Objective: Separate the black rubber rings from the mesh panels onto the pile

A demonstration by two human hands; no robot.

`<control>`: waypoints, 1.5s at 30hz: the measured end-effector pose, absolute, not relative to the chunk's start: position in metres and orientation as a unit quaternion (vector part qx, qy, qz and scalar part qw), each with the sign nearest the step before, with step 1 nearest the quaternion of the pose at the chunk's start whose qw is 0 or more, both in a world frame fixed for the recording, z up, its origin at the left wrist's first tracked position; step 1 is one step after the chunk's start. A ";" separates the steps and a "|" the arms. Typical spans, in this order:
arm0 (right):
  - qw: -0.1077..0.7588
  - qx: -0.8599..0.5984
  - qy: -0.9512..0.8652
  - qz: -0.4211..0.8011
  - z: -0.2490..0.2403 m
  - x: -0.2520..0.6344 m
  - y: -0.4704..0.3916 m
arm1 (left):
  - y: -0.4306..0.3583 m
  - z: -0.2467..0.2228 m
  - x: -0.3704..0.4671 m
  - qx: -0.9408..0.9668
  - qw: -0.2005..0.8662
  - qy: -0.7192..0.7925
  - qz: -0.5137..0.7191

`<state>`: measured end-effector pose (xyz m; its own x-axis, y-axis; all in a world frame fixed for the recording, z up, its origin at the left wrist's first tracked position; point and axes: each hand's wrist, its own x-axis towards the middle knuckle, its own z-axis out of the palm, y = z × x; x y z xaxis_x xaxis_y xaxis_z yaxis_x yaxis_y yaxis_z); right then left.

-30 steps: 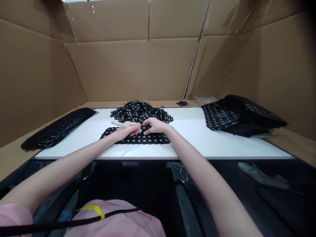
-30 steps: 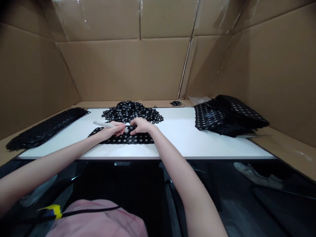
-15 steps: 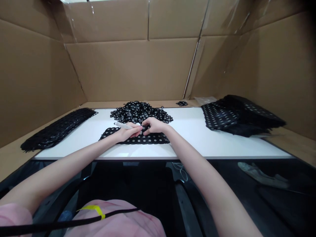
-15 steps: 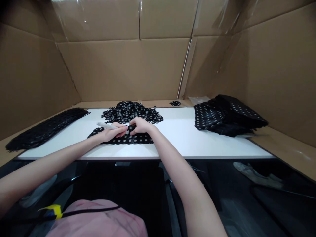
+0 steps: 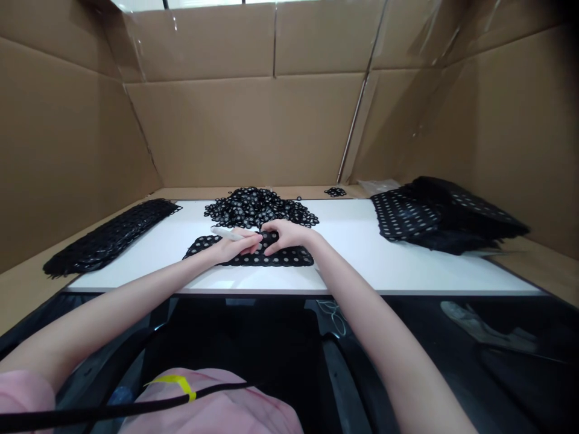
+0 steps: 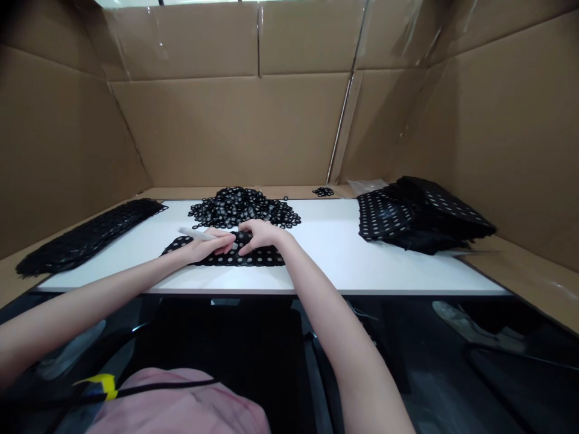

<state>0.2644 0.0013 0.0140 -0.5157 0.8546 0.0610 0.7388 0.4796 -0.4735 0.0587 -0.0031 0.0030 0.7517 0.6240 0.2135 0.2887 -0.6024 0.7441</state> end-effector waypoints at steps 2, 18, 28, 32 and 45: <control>0.159 -0.448 -0.852 0.219 0.015 0.265 0.000 | -0.004 0.004 0.058 0.852 0.376 0.270 0.243; 0.199 -0.377 -0.863 0.271 0.019 0.266 -0.002 | -0.029 0.011 0.052 0.861 0.364 0.263 0.239; 0.199 -0.335 -0.877 0.281 0.025 0.263 -0.007 | -0.024 0.007 0.052 0.868 0.360 0.262 0.222; 0.198 -0.328 -0.878 0.287 0.025 0.263 -0.007 | -0.025 0.011 0.053 0.871 0.368 0.253 0.204; 0.150 -0.447 -0.845 0.253 0.021 0.265 -0.008 | -0.026 0.007 0.052 0.884 0.348 0.246 0.190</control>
<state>0.2651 -0.0083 0.0210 -0.5562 0.8306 0.0266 0.6793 0.4728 -0.5613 0.0523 -0.0261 0.0073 0.8063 0.5678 0.1656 0.3028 -0.6368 0.7091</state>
